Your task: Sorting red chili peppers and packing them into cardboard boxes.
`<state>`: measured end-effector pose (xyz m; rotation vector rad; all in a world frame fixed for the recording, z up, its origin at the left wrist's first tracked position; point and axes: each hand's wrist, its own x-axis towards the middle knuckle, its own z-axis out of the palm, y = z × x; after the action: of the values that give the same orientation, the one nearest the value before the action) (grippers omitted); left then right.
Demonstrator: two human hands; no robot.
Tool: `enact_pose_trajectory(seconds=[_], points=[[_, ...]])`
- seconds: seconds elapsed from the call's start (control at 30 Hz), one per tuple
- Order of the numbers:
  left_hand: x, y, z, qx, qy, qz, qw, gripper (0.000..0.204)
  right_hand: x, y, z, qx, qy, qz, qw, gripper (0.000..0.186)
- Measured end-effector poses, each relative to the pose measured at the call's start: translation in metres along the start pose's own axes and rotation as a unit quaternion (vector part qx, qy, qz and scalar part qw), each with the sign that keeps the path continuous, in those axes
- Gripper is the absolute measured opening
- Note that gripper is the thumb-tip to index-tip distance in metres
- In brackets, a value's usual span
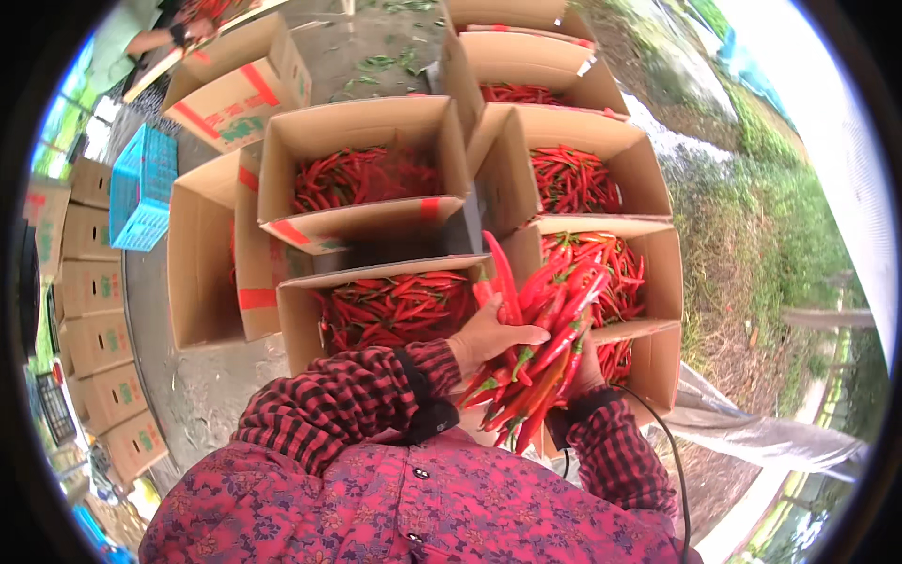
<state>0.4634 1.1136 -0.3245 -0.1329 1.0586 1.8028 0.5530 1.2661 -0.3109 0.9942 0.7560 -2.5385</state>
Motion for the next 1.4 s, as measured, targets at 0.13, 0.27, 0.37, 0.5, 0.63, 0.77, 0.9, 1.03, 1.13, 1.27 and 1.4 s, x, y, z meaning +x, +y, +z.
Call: enact_pose_trajectory(seconds=[0.13, 0.27, 0.37, 0.5, 0.63, 0.77, 0.9, 1.03, 1.13, 1.27, 1.4], points=[[-0.072, 0.015, -0.093, -0.047, 0.109, 0.056, 0.991, 0.077, 0.071, 0.062, 0.057, -0.077, -0.064, 0.088, 0.991, 0.062], [-0.149, 0.020, -0.160, -0.113, 0.193, 0.109, 0.969, 0.073, 0.101, 0.125, 0.137, -0.122, -0.091, 0.194, 0.969, 0.059], [-0.205, 0.037, -0.194, -0.156, 0.249, 0.131, 0.947, 0.065, 0.109, 0.167, 0.206, -0.160, -0.108, 0.229, 0.954, 0.057], [-0.271, 0.079, -0.236, -0.173, 0.282, 0.200, 0.922, 0.040, 0.137, 0.208, 0.291, -0.207, -0.191, 0.295, 0.913, 0.056], [-0.340, 0.131, -0.304, -0.137, 0.273, 0.225, 0.925, 0.044, 0.161, 0.256, 0.387, -0.156, -0.278, 0.343, 0.884, 0.054], [-0.393, 0.190, -0.367, -0.066, 0.263, 0.248, 0.930, 0.032, 0.211, 0.319, 0.460, -0.145, -0.398, 0.284, 0.860, 0.054], [-0.386, 0.207, -0.466, -0.020, 0.265, 0.203, 0.943, 0.029, 0.280, 0.379, 0.489, -0.190, -0.368, 0.241, 0.878, 0.054], [-0.336, 0.176, -0.573, 0.013, 0.355, -0.003, 0.935, 0.046, 0.352, 0.420, 0.460, -0.368, -0.151, 0.191, 0.898, 0.056], [-0.331, 0.099, -0.623, 0.347, 0.266, 0.013, 0.899, 0.050, 0.355, 0.414, 0.454, -0.363, -0.082, 0.247, 0.895, 0.076], [-0.298, 0.052, -0.599, 0.092, 0.414, -0.036, 0.905, 0.042, 0.333, 0.329, 0.419, -0.384, -0.186, 0.285, 0.858, 0.082], [-0.308, 0.003, -0.574, -0.135, 0.472, 0.201, 0.848, 0.034, 0.298, 0.249, 0.339, -0.420, -0.200, 0.267, 0.844, 0.058]])
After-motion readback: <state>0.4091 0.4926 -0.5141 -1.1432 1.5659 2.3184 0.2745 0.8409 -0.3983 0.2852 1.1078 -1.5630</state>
